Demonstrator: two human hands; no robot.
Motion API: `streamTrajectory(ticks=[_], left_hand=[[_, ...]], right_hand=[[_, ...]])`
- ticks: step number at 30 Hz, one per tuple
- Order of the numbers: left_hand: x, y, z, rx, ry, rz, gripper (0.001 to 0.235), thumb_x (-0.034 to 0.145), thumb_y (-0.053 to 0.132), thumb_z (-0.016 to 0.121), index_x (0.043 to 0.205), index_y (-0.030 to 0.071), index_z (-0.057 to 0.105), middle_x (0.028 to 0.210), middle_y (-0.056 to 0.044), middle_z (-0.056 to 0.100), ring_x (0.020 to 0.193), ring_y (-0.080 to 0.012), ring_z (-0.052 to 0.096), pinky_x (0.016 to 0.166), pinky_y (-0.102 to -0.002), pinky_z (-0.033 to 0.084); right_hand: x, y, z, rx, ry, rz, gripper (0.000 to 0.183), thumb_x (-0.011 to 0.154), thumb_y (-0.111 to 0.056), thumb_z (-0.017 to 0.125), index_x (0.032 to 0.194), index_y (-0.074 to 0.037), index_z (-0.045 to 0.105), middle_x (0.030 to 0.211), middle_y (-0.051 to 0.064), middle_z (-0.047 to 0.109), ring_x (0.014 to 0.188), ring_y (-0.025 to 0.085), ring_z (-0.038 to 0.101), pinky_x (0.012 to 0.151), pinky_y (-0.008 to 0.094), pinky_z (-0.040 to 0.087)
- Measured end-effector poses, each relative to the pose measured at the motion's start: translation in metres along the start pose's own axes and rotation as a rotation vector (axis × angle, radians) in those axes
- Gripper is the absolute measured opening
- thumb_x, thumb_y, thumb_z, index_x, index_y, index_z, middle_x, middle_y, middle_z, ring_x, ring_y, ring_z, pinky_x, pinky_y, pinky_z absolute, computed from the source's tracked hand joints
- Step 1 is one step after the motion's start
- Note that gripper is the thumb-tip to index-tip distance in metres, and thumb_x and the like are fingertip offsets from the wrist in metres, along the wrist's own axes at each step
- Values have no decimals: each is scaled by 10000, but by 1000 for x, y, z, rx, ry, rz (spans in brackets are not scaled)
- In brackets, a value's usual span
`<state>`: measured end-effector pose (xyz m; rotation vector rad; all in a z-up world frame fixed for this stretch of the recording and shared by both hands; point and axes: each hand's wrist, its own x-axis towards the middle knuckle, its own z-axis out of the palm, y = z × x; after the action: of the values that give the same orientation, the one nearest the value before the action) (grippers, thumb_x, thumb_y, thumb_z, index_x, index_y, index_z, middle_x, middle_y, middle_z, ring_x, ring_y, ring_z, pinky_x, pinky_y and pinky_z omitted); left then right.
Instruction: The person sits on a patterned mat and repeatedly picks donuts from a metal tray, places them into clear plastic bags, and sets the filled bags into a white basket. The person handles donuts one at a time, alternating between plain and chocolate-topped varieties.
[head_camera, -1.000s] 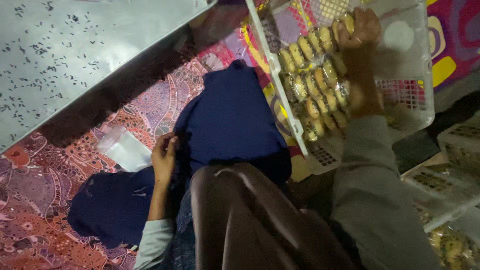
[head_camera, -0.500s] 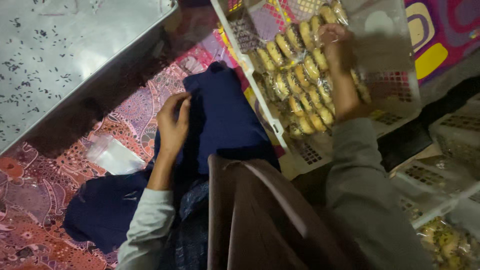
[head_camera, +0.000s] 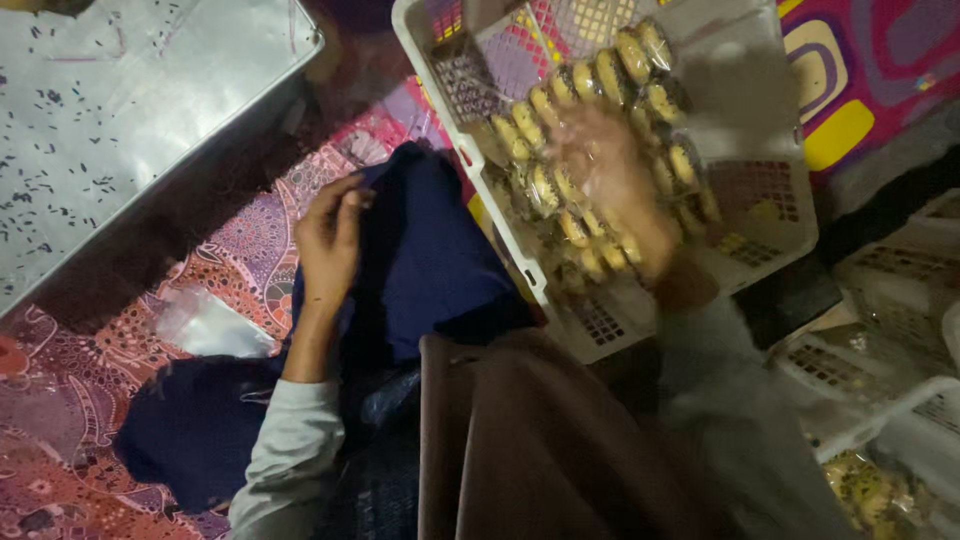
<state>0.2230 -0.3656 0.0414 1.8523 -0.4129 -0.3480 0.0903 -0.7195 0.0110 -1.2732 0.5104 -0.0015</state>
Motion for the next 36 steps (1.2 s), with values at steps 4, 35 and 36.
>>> streamTrajectory(ticks=[4, 35, 36], left_hand=[[-9, -28, -16, -89, 72, -88, 231, 1105, 109, 565, 1234, -44, 681, 1058, -107, 719, 984, -141, 655, 937, -275, 527], [-91, -120, -53, 15, 32, -338, 230, 1056, 155, 610, 1166, -22, 707, 1016, -129, 731, 934, -176, 664, 851, -302, 527], [-96, -118, -54, 73, 17, -277, 232, 1054, 162, 601, 1162, -13, 707, 1039, -123, 745, 967, -181, 687, 877, -310, 536]], right_hand=[[67, -10, -100, -1372, 473, -598, 464, 1008, -105, 795, 1392, 76, 609, 1261, 258, 660, 1125, 361, 636, 932, 446, 530], [143, 11, -50, -1474, -117, 28, 370, 1011, -359, 631, 1083, -12, 734, 991, 244, 698, 826, 380, 690, 825, 493, 547], [150, 12, -46, -1512, -133, -52, 362, 1027, -348, 623, 1100, -10, 728, 1009, 232, 696, 847, 364, 690, 825, 477, 551]])
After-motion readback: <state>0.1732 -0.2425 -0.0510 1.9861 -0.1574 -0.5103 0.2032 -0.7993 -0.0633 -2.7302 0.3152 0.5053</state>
